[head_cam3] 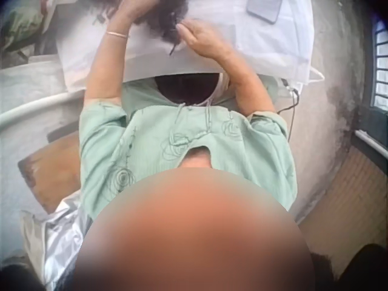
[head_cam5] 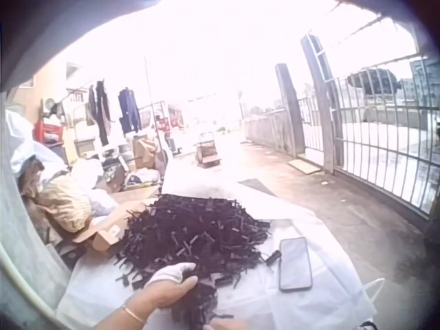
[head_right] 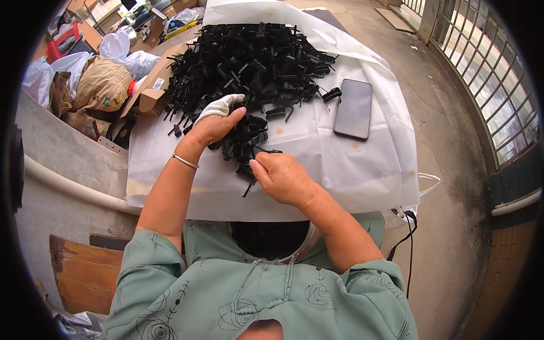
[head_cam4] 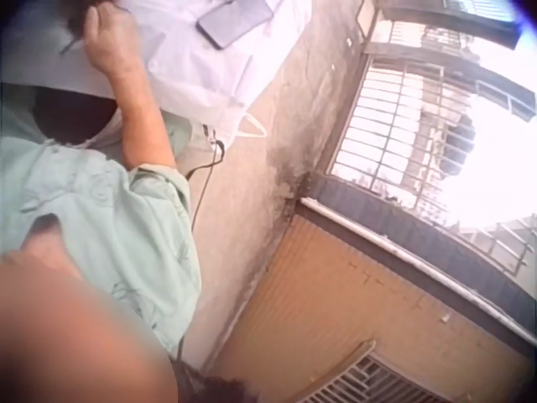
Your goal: Wiping individual black plastic components with a white cloth and placing them in a bucket.
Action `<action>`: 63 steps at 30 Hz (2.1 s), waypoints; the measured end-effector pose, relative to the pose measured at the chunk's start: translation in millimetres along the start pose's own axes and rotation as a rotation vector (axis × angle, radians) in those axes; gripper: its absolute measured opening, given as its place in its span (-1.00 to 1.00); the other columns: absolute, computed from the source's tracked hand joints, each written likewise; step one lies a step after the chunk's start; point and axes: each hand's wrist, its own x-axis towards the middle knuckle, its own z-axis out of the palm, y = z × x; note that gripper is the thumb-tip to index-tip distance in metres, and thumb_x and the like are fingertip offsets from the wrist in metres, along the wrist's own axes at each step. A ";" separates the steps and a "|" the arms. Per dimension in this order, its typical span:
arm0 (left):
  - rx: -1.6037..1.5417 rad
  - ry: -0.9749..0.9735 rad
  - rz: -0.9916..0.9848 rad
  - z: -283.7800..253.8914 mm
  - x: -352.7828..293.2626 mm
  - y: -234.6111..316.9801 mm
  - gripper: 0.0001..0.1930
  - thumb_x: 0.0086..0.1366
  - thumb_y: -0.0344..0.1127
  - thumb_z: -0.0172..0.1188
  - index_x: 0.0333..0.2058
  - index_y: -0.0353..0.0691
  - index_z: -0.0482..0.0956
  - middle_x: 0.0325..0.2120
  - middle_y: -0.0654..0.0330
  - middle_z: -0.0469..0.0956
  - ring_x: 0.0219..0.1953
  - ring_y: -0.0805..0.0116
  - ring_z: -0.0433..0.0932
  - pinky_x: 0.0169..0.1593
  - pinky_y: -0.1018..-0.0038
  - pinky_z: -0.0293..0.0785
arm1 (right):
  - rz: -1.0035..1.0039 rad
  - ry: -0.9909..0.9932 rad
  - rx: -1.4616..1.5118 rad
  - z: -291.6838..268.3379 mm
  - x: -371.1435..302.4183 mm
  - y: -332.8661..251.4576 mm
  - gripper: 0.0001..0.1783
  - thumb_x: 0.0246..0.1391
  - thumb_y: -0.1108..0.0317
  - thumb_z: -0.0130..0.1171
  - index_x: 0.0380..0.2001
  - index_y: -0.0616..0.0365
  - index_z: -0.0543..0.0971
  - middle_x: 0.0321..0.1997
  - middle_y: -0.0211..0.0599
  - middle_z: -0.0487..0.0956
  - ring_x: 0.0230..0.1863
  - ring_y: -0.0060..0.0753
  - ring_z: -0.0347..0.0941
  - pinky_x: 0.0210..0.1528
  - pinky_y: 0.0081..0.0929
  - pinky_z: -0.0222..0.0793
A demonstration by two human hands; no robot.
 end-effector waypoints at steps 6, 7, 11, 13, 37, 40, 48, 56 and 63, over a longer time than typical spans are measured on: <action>0.387 0.064 0.145 -31.7 -36.6 17.2 -0.53 0.19 -0.06 0.08 -0.02 -0.25 0.45 -0.13 -0.07 0.48 -0.04 0.04 0.43 0.04 0.33 0.34 | 0.060 0.085 -0.199 -24.3 -3.4 7.3 -0.84 0.05 0.35 0.06 -0.47 0.24 0.46 -0.63 -0.11 0.46 -0.58 -0.08 0.39 -0.47 -0.30 0.29; 0.375 0.110 0.172 -38.5 -40.9 17.5 -0.61 0.15 -0.19 0.16 -0.07 -0.26 0.48 -0.13 -0.02 0.49 -0.05 0.08 0.44 0.05 0.36 0.32 | 0.046 0.137 -0.249 -25.7 -4.3 9.0 -0.86 0.03 0.35 0.08 -0.42 0.21 0.48 -0.60 -0.14 0.49 -0.55 -0.08 0.42 -0.45 -0.29 0.33; 0.385 0.233 0.290 -62.1 -47.5 16.4 -0.75 0.16 -0.36 0.12 -0.16 -0.25 0.53 -0.20 0.03 0.53 -0.12 0.09 0.48 -0.02 0.37 0.38 | 0.020 0.135 -0.527 -20.0 -6.6 15.0 -0.81 -0.02 0.34 0.09 -0.31 0.16 0.48 -0.52 -0.16 0.53 -0.46 -0.09 0.48 -0.39 -0.24 0.38; 0.454 0.195 0.207 -64.1 -42.6 17.0 -0.79 0.15 -0.44 0.09 -0.21 -0.24 0.56 -0.27 0.08 0.56 -0.19 0.12 0.51 -0.08 0.38 0.42 | 0.122 -0.126 -0.687 -21.3 -2.6 13.1 -0.72 -0.05 0.31 0.09 -0.22 0.12 0.46 -0.44 -0.15 0.56 -0.38 -0.07 0.49 -0.34 -0.20 0.40; -0.088 -0.157 0.163 8.9 -172.4 76.3 -0.69 0.16 -0.37 0.15 -0.11 -0.24 0.37 -0.28 0.04 0.51 -0.25 0.14 0.52 -0.16 0.38 0.44 | -0.182 -0.099 0.025 -1.9 -31.6 -24.3 -0.68 -0.21 0.44 0.29 -0.29 0.19 0.48 -0.70 -0.39 0.31 -0.68 -0.47 0.23 -0.61 -0.49 0.16; -0.673 0.043 0.067 26.8 -175.4 69.7 -0.71 0.23 -0.44 0.04 -0.05 -0.27 0.36 -0.34 0.20 0.46 -0.34 0.54 0.40 -0.24 0.59 0.41 | -0.180 -0.108 0.164 -13.2 -33.6 -36.6 -0.66 -0.21 0.45 0.31 -0.27 0.13 0.49 -0.70 -0.46 0.28 -0.68 -0.58 0.17 -0.62 -0.55 0.12; -1.162 -0.083 -0.120 27.4 -180.6 83.7 -0.70 0.26 -0.48 -0.03 -0.01 -0.33 0.31 -0.31 0.21 0.45 -0.53 0.61 0.44 -0.51 0.66 0.44 | -0.157 0.201 0.120 13.3 -41.2 -44.1 -0.77 -0.09 0.40 0.30 -0.56 0.17 0.41 -0.72 -0.48 0.29 -0.70 -0.68 0.10 -0.64 -0.66 0.04; -0.912 0.149 -0.121 28.9 -181.6 83.6 -0.73 0.19 -0.52 0.08 -0.11 -0.38 0.41 -0.33 0.22 0.49 -0.50 0.65 0.42 -0.46 0.67 0.43 | -0.063 -0.042 0.241 5.1 -34.0 -31.7 -0.72 0.21 0.25 -0.05 -0.44 0.27 0.44 -0.60 -0.27 0.41 -0.57 -0.39 0.25 -0.47 -0.48 0.23; -0.607 0.273 -0.078 40.4 -181.1 80.5 -0.72 0.13 -0.47 0.12 -0.16 -0.41 0.46 -0.30 0.07 0.54 -0.34 0.41 0.52 -0.23 0.52 0.47 | -0.045 -0.188 0.239 6.3 -33.3 -31.1 -0.74 0.17 0.31 -0.05 -0.52 0.27 0.39 -0.59 -0.02 0.41 -0.57 0.00 0.28 -0.50 -0.29 0.22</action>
